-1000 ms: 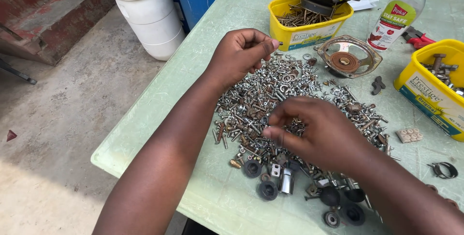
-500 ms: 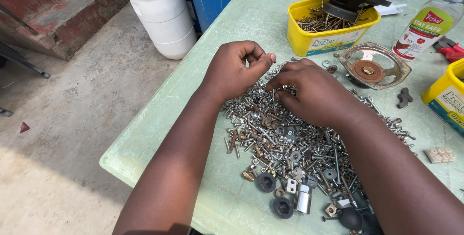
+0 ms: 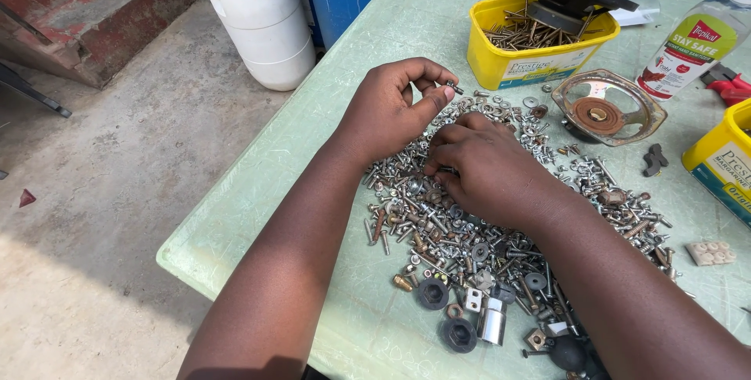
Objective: The person sorts a mixed pile of metal fasteners on a table, picking up individual screws, nuts, and washers, inspecting them, and placing them back into the pile. The person handles items one at a time without using tools.
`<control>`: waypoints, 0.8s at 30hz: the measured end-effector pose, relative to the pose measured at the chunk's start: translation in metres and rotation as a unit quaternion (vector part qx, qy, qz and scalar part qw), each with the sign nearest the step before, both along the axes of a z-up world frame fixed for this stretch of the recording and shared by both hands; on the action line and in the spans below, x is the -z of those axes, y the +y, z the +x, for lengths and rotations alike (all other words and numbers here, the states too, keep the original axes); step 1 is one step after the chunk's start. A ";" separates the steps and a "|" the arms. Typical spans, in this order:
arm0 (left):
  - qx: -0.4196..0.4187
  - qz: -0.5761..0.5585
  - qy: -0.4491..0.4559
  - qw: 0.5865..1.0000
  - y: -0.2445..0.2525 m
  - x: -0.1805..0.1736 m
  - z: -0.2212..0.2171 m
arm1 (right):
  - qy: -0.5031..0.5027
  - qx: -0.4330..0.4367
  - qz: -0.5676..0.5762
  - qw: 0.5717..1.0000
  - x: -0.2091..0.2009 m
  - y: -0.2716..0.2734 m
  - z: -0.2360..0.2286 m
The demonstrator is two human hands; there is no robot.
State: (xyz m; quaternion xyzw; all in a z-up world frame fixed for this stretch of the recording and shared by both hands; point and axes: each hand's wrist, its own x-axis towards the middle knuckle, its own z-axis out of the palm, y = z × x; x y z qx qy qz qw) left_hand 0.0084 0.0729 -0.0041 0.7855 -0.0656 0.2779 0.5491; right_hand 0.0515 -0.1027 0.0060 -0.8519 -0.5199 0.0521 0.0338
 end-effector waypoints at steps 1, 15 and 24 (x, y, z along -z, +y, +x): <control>0.002 0.003 0.002 1.000 0.000 0.000 0.000 | -0.005 0.003 -0.006 1.000 0.002 0.000 0.001; 0.053 -0.049 0.020 0.997 -0.008 0.011 0.008 | -0.046 0.013 0.012 0.999 0.004 -0.005 0.003; 0.152 -0.270 -0.010 0.951 -0.030 0.017 0.018 | 0.220 0.046 0.426 0.876 -0.022 -0.040 0.027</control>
